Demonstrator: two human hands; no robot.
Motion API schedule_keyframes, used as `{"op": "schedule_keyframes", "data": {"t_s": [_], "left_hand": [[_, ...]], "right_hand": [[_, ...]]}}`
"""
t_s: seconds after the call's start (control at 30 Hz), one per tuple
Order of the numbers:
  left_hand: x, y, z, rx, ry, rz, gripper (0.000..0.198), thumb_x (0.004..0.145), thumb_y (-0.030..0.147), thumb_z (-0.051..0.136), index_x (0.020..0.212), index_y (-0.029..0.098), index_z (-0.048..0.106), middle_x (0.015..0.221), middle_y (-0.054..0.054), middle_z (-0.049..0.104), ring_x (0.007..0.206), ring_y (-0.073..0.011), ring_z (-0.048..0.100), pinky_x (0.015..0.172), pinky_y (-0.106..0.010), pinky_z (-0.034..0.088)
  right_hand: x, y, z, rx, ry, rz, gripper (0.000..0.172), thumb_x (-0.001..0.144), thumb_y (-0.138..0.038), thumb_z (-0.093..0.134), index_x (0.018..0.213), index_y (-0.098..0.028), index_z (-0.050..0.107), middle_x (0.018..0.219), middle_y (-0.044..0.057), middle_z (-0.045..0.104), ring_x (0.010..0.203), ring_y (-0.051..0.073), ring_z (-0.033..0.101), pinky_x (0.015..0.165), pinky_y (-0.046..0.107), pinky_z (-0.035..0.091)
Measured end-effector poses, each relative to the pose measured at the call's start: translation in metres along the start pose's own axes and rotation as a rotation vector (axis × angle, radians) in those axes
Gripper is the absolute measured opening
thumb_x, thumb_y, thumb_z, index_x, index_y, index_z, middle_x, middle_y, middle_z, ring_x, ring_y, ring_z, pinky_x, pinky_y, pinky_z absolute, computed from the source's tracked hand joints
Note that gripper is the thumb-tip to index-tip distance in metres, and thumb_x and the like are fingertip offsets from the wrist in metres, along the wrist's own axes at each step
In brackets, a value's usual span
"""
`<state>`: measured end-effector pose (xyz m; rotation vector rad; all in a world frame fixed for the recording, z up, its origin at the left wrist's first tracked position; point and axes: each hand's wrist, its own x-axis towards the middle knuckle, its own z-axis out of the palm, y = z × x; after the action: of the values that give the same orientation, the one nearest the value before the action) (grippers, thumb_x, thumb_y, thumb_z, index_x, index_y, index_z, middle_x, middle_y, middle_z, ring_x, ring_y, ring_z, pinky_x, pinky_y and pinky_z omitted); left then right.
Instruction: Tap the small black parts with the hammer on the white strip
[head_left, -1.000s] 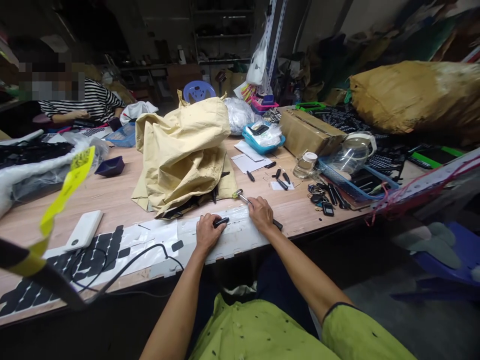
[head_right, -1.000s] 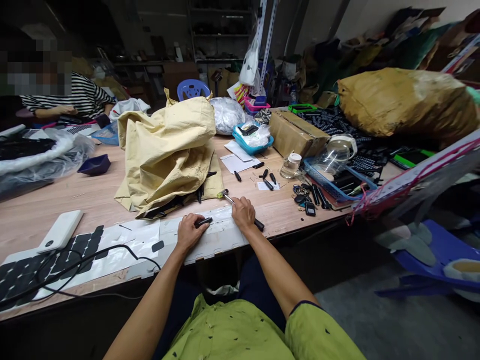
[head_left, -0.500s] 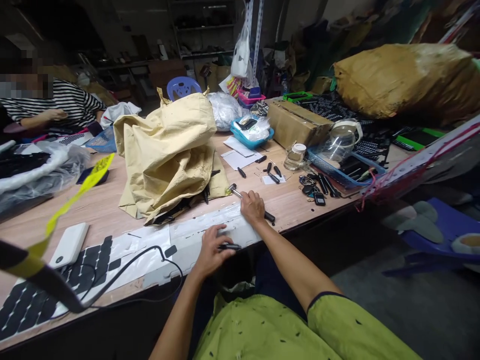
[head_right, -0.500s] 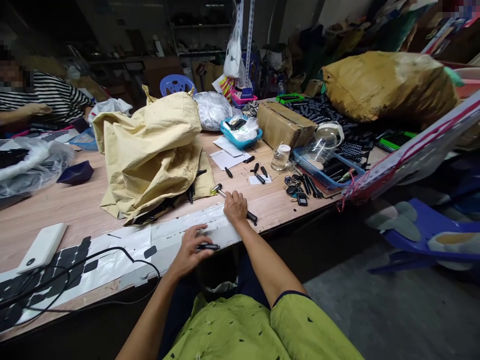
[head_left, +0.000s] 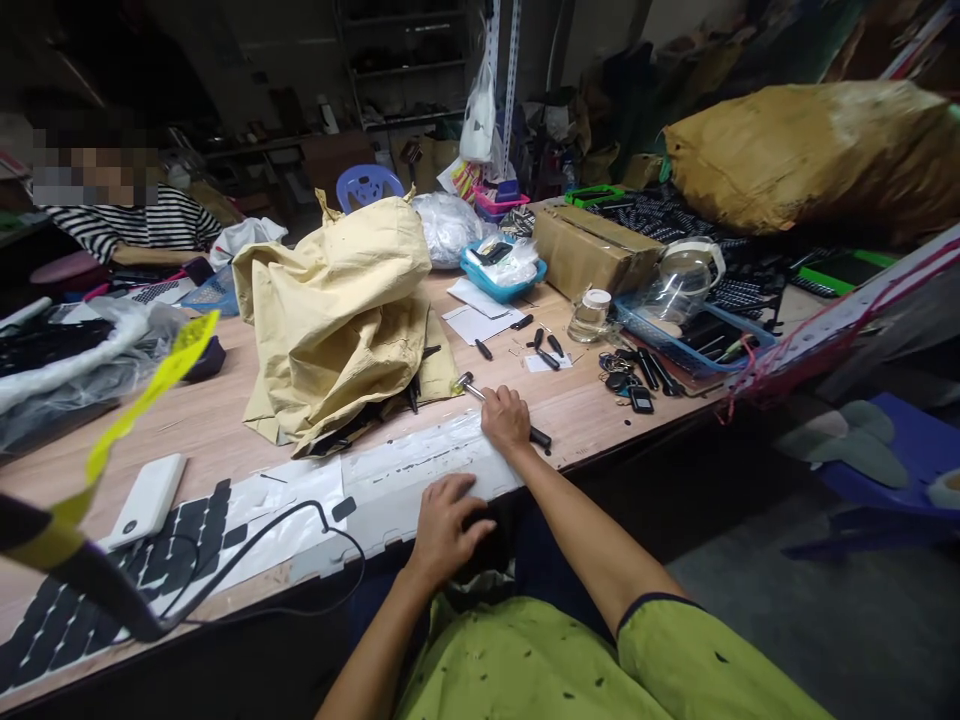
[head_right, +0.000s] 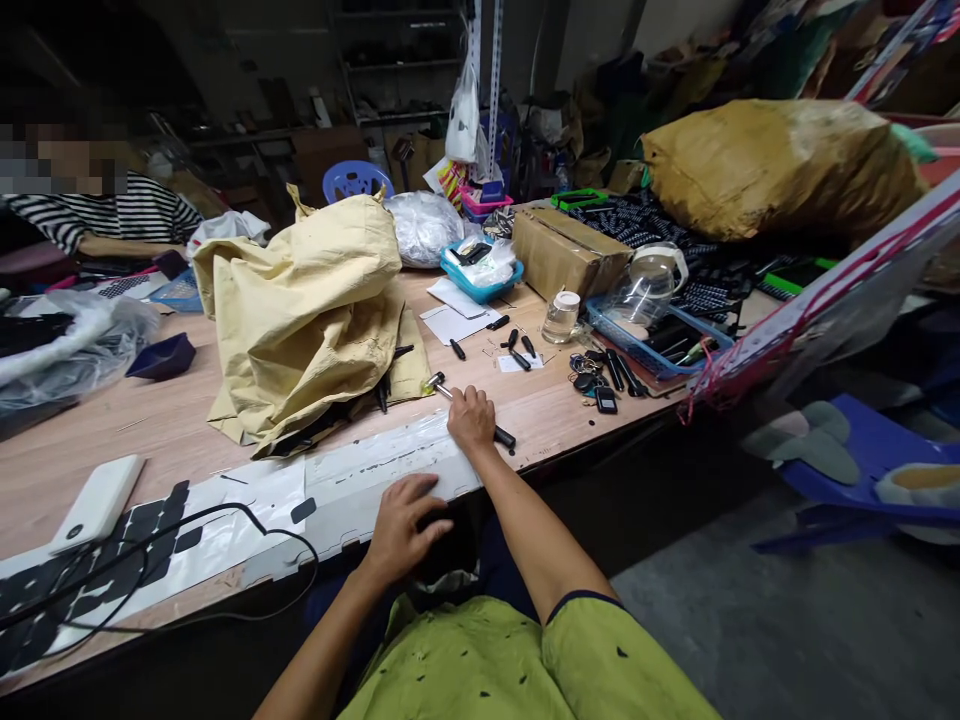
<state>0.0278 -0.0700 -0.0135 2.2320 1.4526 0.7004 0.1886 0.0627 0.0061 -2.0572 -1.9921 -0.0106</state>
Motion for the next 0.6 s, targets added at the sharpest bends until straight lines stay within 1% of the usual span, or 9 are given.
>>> {"op": "schedule_keyframes", "data": {"t_s": [0.07, 0.13, 0.2, 0.27, 0.33, 0.43, 0.5, 0.6], "left_hand": [[0.023, -0.01, -0.011, -0.087, 0.137, -0.177, 0.022, 0.088, 0.042, 0.067, 0.099, 0.026, 0.076, 0.106, -0.008, 0.076, 0.103, -0.0261, 0.067, 0.094, -0.041, 0.053], [0.054, -0.024, -0.025, -0.122, 0.295, -0.4, 0.027, 0.091, 0.045, 0.059, 0.093, 0.023, 0.074, 0.094, -0.006, 0.076, 0.089, -0.0227, 0.068, 0.083, -0.036, 0.055], [0.086, -0.04, -0.038, -0.112, 0.418, -0.597, 0.029, 0.091, 0.044, 0.056, 0.093, 0.021, 0.073, 0.091, -0.007, 0.076, 0.087, -0.0233, 0.069, 0.081, -0.035, 0.055], [0.114, -0.053, -0.047, -0.067, 0.473, -0.73, 0.029, 0.088, 0.044, 0.057, 0.093, 0.02, 0.074, 0.09, -0.01, 0.077, 0.092, -0.0274, 0.071, 0.084, -0.038, 0.054], [0.134, -0.06, -0.051, -0.013, 0.468, -0.836, 0.03, 0.085, 0.046, 0.061, 0.091, 0.02, 0.075, 0.091, -0.014, 0.077, 0.098, -0.0331, 0.071, 0.083, -0.042, 0.053], [0.148, -0.059, -0.053, 0.036, 0.427, -0.946, 0.027, 0.081, 0.047, 0.065, 0.087, 0.022, 0.076, 0.095, -0.018, 0.078, 0.1, -0.0384, 0.071, 0.079, -0.047, 0.052], [0.146, -0.056, -0.054, 0.038, 0.4, -0.95, 0.022, 0.08, 0.043, 0.066, 0.086, 0.024, 0.075, 0.097, -0.017, 0.078, 0.101, -0.0382, 0.07, 0.078, -0.046, 0.051], [0.13, -0.05, -0.057, 0.012, 0.338, -0.886, 0.018, 0.081, 0.04, 0.067, 0.087, 0.025, 0.074, 0.097, -0.011, 0.078, 0.097, -0.0338, 0.07, 0.074, -0.04, 0.05]], "right_hand": [[0.0, -0.001, 0.001, 0.002, -0.002, -0.002, 0.032, 0.099, -0.023, 0.045, 0.123, -0.024, 0.066, 0.109, 0.012, 0.062, 0.099, 0.025, 0.051, 0.078, 0.033, 0.036], [0.0, -0.001, 0.001, 0.008, -0.004, -0.008, 0.031, 0.099, -0.023, 0.045, 0.121, -0.024, 0.067, 0.108, 0.012, 0.061, 0.099, 0.025, 0.051, 0.077, 0.032, 0.036], [0.0, -0.001, 0.001, 0.013, -0.007, -0.011, 0.031, 0.098, -0.022, 0.045, 0.12, -0.023, 0.067, 0.108, 0.012, 0.061, 0.098, 0.025, 0.05, 0.077, 0.032, 0.037], [0.0, -0.001, 0.0, 0.016, -0.01, -0.012, 0.03, 0.098, -0.022, 0.045, 0.119, -0.023, 0.067, 0.108, 0.012, 0.061, 0.097, 0.025, 0.05, 0.076, 0.032, 0.036], [0.0, -0.002, 0.0, 0.016, -0.007, -0.015, 0.029, 0.098, -0.022, 0.046, 0.119, -0.023, 0.067, 0.107, 0.012, 0.062, 0.097, 0.025, 0.051, 0.076, 0.032, 0.036], [0.0, -0.003, -0.001, 0.015, -0.004, -0.015, 0.028, 0.098, -0.022, 0.046, 0.116, -0.022, 0.067, 0.108, 0.012, 0.062, 0.098, 0.025, 0.051, 0.076, 0.032, 0.037], [0.0, -0.004, -0.002, 0.016, -0.007, -0.014, 0.028, 0.098, -0.021, 0.046, 0.116, -0.022, 0.067, 0.108, 0.012, 0.062, 0.098, 0.025, 0.051, 0.076, 0.032, 0.037], [0.0, -0.004, -0.002, 0.019, -0.011, -0.016, 0.028, 0.098, -0.022, 0.045, 0.116, -0.022, 0.067, 0.108, 0.012, 0.062, 0.098, 0.025, 0.052, 0.076, 0.032, 0.037]]}}
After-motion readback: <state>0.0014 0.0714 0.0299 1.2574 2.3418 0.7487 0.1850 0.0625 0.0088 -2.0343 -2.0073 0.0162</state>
